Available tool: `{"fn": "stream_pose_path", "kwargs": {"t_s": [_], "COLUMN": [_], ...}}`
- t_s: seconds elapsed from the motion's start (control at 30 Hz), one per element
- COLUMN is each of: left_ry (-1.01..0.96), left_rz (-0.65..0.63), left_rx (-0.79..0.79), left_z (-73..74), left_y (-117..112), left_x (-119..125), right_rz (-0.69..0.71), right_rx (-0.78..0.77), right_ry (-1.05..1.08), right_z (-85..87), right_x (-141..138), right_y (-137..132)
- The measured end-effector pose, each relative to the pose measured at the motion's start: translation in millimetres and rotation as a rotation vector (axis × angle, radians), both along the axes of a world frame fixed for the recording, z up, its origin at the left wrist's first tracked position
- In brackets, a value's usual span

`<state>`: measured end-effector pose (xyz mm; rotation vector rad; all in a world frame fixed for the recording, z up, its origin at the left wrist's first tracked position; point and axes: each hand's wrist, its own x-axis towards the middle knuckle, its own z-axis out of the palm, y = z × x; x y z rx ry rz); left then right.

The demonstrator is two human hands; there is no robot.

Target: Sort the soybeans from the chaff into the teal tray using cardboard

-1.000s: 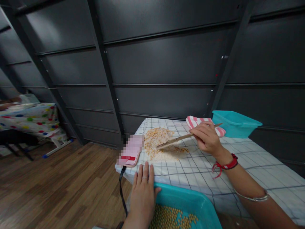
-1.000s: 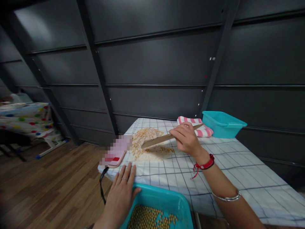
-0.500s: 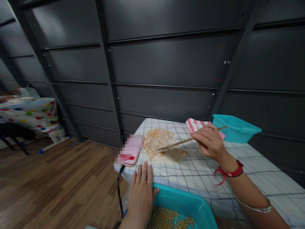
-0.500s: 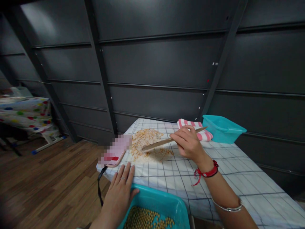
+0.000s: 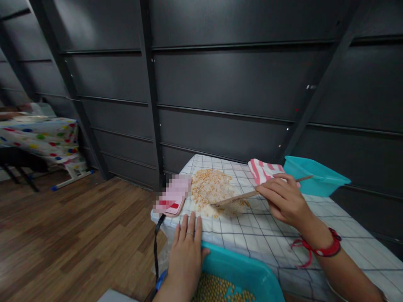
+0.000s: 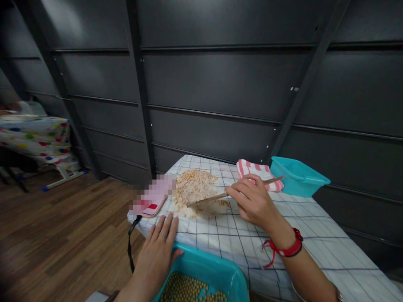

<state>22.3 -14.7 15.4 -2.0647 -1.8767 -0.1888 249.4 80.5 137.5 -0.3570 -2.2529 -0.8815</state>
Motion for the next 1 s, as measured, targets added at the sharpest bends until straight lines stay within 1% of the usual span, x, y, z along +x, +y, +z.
{"fn": "stream_pose_path", "kwargs": {"t_s": [0.1,0.2,0.33,0.43,0.57,0.7,0.87,1.0], "left_ry": [-0.029,-0.049,-0.046,-0.062,-0.075,-0.087,-0.09,-0.097], "left_rz": [-0.018,-0.045,-0.052,-0.048,-0.032,-0.012,-0.047,-0.041], "left_rx": [0.041,0.079,0.077,0.071,0.042,0.016,0.044,0.038], "left_z": [-7.2,-16.9,-24.5,-24.5,-17.9,-13.9,-21.8,-25.2], "left_y": [1.1,1.3,0.5,0.3,0.6,0.5,1.5,2.5], "left_x": [-4.1,-8.9,-11.4,-11.7,-11.0,-11.0,-14.1,-16.0], "right_rz": [0.009,0.03,0.038,0.031,0.049,0.057,0.03,0.017], "right_rx": [-0.014,-0.02,-0.024,-0.02,-0.05,-0.068,-0.073,-0.094], "right_ry": [-0.011,-0.009,-0.01,0.002,-0.013,-0.019,0.04,0.018], "right_z": [-2.4,-2.7,-2.7,-4.6,-9.5,-13.0,-14.4,-16.1], "right_x": [-2.5,1.1,5.4,2.1,-4.0,-2.3,-1.8,-8.9], "right_y": [-2.1,-7.9,-14.2,-14.3,-13.8,-17.5,-22.1,-23.1]}}
